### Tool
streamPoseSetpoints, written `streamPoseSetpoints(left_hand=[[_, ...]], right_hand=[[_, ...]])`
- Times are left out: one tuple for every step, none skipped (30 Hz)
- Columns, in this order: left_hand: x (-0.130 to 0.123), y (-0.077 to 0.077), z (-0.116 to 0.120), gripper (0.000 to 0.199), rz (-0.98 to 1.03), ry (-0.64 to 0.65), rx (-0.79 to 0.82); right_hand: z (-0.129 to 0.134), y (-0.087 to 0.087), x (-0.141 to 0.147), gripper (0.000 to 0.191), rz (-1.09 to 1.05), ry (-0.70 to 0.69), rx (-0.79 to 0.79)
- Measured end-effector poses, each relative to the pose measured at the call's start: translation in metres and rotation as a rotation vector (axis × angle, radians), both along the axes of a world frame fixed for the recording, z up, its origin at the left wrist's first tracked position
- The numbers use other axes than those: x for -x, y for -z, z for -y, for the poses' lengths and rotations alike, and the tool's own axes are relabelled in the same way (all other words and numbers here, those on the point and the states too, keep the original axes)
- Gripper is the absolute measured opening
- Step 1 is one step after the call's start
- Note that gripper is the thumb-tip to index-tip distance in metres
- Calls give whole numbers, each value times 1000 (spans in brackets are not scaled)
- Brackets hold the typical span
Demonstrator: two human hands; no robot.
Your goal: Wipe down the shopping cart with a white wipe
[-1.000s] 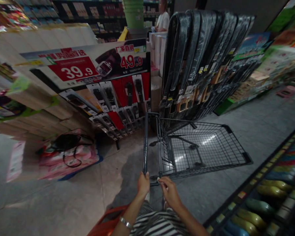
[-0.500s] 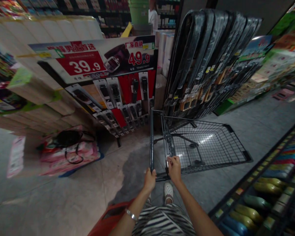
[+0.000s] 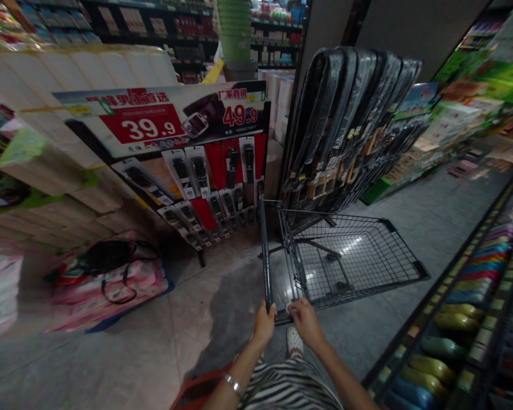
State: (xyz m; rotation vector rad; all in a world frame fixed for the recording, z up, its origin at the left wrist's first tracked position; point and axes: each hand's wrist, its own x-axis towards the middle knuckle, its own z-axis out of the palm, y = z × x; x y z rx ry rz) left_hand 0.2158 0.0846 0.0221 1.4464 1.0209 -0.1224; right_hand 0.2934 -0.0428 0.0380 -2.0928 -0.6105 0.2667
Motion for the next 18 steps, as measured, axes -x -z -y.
streamPoseSetpoints(left_hand=[[1, 1, -1, 30, 7, 3, -1], [1, 2, -3, 30, 14, 5, -1], [2, 3, -4, 30, 20, 7, 2], [2, 4, -5, 30, 27, 7, 5], [3, 5, -6, 30, 33, 6, 10], [4, 6, -7, 30, 39, 4, 15], [5, 7, -9, 30, 44, -1, 20], [5, 7, -10, 30, 51, -6, 26], [6, 8, -12, 30, 57, -12, 32], [7, 8, -14, 31, 65, -18, 39], [8, 8, -15, 31, 73, -23, 45], [9, 9, -17, 31, 82, -27, 51], [10, 9, -19, 31, 90, -29, 58], [11, 9, -21, 31, 97, -30, 66], [12, 9, -23, 31, 102, -32, 74], [13, 9, -24, 31, 106, -34, 84], [13, 10, -25, 31, 109, -34, 96], [14, 10, -25, 31, 111, -32, 108]], right_hand=[[1, -2, 6, 21, 1, -6, 1], [1, -3, 11, 21, 3, -4, 1], [2, -3, 16, 21, 8, 8, 2], [2, -4, 20, 21, 13, 24, 1], [2, -4, 23, 21, 18, 41, 0], [1, -4, 27, 21, 23, 55, -4], [-1, -5, 30, 22, 28, 63, -10], [-3, -6, 35, 22, 33, 62, -18], [-7, -7, 40, 22, 37, 52, -28], [-12, -8, 46, 22, 41, 33, -41], [-18, -9, 52, 22, 46, 7, -54], [-24, -10, 59, 23, 51, -22, -67], [-29, -10, 65, 24, 57, -47, -77], [-33, -10, 69, 25, 62, -67, -85], [-35, -10, 72, 27, 68, -81, -89], [-35, -9, 73, 28, 74, -88, -90], [-32, -8, 72, 28, 78, -90, -88], [-27, -8, 70, 28, 83, -90, -85]])
